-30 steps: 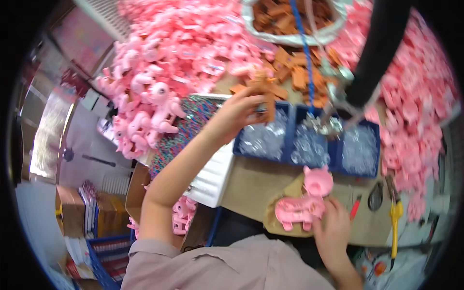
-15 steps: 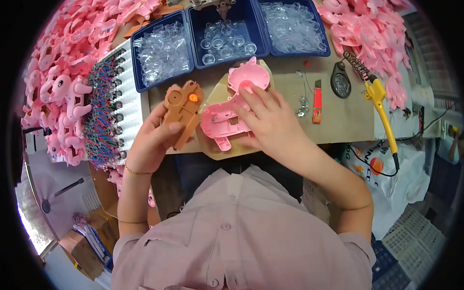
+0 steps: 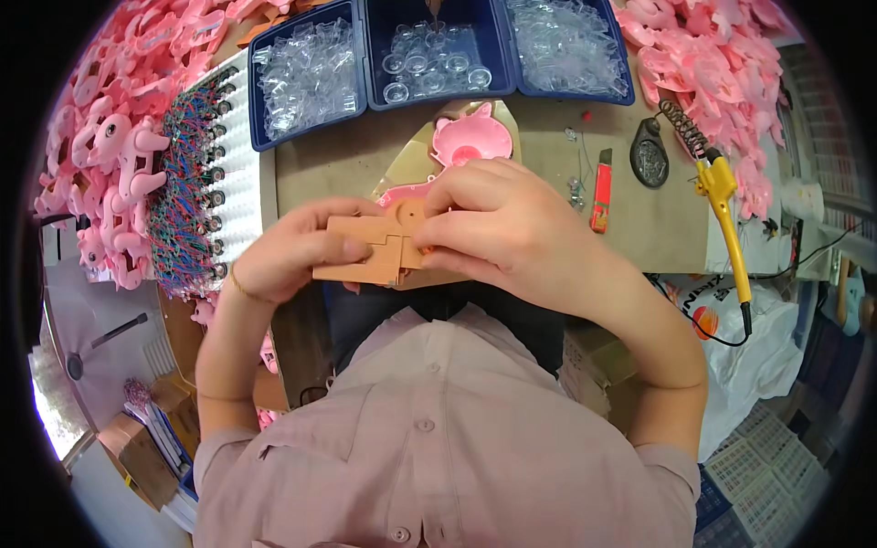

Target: Assembling electronic toy unicorns by soldering wires to components and fitting them into plastic housings.

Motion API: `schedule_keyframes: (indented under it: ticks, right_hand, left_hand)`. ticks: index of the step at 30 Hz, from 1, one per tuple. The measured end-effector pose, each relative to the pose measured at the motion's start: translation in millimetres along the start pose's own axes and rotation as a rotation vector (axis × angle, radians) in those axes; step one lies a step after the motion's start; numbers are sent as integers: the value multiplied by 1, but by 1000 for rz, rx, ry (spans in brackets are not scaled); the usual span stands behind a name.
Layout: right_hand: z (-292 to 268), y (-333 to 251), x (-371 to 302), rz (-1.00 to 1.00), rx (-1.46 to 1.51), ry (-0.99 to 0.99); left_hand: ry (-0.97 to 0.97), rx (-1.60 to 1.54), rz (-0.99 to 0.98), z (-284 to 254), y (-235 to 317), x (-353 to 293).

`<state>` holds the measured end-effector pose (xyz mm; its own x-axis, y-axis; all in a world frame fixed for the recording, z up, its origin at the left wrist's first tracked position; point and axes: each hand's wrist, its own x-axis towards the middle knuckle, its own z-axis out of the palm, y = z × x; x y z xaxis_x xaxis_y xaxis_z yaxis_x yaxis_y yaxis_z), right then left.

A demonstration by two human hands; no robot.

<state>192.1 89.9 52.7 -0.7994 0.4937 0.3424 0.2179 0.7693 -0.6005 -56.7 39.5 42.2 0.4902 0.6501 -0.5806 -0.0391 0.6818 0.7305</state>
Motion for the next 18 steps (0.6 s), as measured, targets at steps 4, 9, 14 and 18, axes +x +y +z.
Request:
schedule_keyframes:
  ticks: [4, 9, 14, 18]
  right_hand:
    - [-1, 8, 5, -88, 125, -56]
    - [-5, 17, -2, -74, -69, 46]
    - [21, 9, -15, 63, -179, 456]
    - [7, -2, -16, 405, 529, 324]
  left_hand:
    - [-223, 99, -130, -16, 24, 20]
    - [-19, 183, 116, 6, 20, 23]
    - [333, 199, 474, 40, -13, 12]
    - [278, 632, 698, 35, -16, 1]
